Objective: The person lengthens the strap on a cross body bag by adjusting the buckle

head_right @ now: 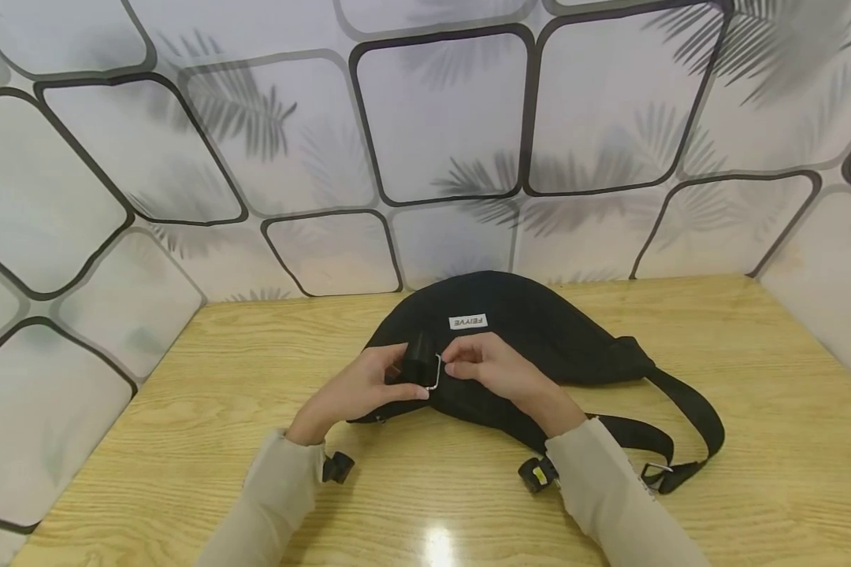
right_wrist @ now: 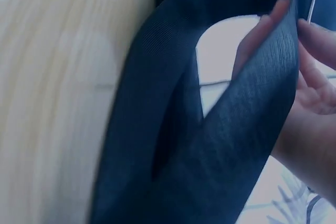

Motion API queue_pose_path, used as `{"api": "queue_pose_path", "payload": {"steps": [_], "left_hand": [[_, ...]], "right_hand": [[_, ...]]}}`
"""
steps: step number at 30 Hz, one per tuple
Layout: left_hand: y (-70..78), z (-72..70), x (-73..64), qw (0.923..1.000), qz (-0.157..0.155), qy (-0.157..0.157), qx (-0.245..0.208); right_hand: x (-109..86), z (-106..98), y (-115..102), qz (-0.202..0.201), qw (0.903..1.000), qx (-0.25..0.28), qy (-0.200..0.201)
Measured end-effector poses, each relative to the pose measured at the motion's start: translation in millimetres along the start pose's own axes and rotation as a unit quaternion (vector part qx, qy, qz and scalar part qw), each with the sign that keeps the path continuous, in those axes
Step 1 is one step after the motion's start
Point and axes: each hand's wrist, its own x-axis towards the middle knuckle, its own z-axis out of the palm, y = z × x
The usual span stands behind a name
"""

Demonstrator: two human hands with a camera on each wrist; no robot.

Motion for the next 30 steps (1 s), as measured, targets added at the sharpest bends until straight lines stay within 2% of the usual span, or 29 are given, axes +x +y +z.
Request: {"api": "queue_pose_path", "payload": {"steps": [4,11,14,18,22,30], "left_hand": [[1.1,1.6,0.7,1.0,0.002,-0.004,-0.008],[1.2,-1.8,-0.3,0.9998,0.013,0.01,0.013],[1.9,-3.3,-0.7,0.9997,0.016,0.013,0.015],[4.2,-3.7,-0.9,0.9997,0.01,0.006,0.02],[4.8,-3.3,-1.3,0.9998,-0.007,0.002,0.021],[4.6,-1.6,-0.8,0.9999,-0.005,-0.002,0.01]], "right_hand": [[0.6,1.5,-4.1,0.0,0.9998,0.018,0.002],[-7.1,-19.0,-3.2,0.02,0.9957,-0.076,-0.049],[-10.1,-25.9,-3.0,0.023,0.9937,-0.087,-0.067],[-7.6,-24.5,-3.3,0.001,0.995,-0.068,-0.073],[-4.2,-19.4,-2.2,-0.02,0.9976,-0.04,-0.054],[-1.0,-10.3,3.6,-0.012,0.9996,0.021,-0.012]]}}
